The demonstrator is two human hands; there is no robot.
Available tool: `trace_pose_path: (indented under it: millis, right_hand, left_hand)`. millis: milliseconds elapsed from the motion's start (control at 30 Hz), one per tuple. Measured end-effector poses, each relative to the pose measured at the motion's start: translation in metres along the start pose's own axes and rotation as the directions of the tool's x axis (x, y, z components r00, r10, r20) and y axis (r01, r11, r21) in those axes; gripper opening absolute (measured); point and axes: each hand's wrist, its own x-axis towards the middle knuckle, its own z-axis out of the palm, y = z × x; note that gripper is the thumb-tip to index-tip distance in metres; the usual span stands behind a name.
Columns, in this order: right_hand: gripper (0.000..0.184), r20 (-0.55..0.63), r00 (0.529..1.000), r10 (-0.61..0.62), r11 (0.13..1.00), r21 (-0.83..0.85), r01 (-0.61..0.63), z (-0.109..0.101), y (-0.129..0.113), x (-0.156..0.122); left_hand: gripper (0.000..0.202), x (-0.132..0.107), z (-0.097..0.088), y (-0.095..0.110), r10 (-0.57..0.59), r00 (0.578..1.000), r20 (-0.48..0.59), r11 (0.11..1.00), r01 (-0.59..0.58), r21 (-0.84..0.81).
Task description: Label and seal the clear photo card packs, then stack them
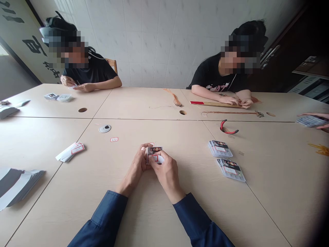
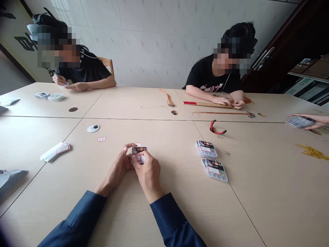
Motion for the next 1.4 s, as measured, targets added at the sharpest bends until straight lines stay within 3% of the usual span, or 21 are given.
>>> trace_pose_path:
  millis: [433, 767, 900, 1033, 1167, 1400]
  right_hand:
    - [0.02, -0.003, 1.0, -0.031, 0.996, -0.085, 0.031, 0.002, 0.0, 0.0]
    - [0.027, -0.031, 0.997, -0.072, 0.997, -0.032, 0.071, -0.009, 0.0, -0.002]
    - [0.05, -0.018, 0.994, -0.112, 0.993, 0.04, 0.112, -0.015, 0.0, -0.001]
    - [0.064, 0.028, 0.998, -0.063, 0.976, 0.211, 0.055, -0.021, -0.001, 0.001]
    - [0.06, 0.056, 0.998, 0.001, 0.947, 0.322, -0.019, -0.022, 0.001, 0.002]
    - [0.045, 0.157, 0.985, -0.065, 0.918, 0.397, -0.002, -0.022, 0.003, 0.001]
  left_hand:
    - [0.041, 0.0, 0.001, 0.001, 0.004, 1.0, 0.018, 1.0, -0.004, -0.023]
    - [0.039, 0.003, -0.002, -0.001, -0.009, 1.0, 0.009, 0.999, 0.009, -0.052]
    - [0.033, 0.004, 0.0, 0.002, 0.0, 1.0, -0.005, 0.994, -0.001, -0.111]
    - [0.03, 0.004, 0.002, 0.004, 0.003, 1.0, -0.01, 0.992, -0.005, -0.128]
    - [0.026, 0.004, 0.002, 0.005, 0.016, 0.999, -0.039, 0.993, -0.02, -0.113]
    - [0.036, 0.003, -0.001, 0.001, 0.009, 0.999, -0.054, 0.998, -0.012, -0.057]
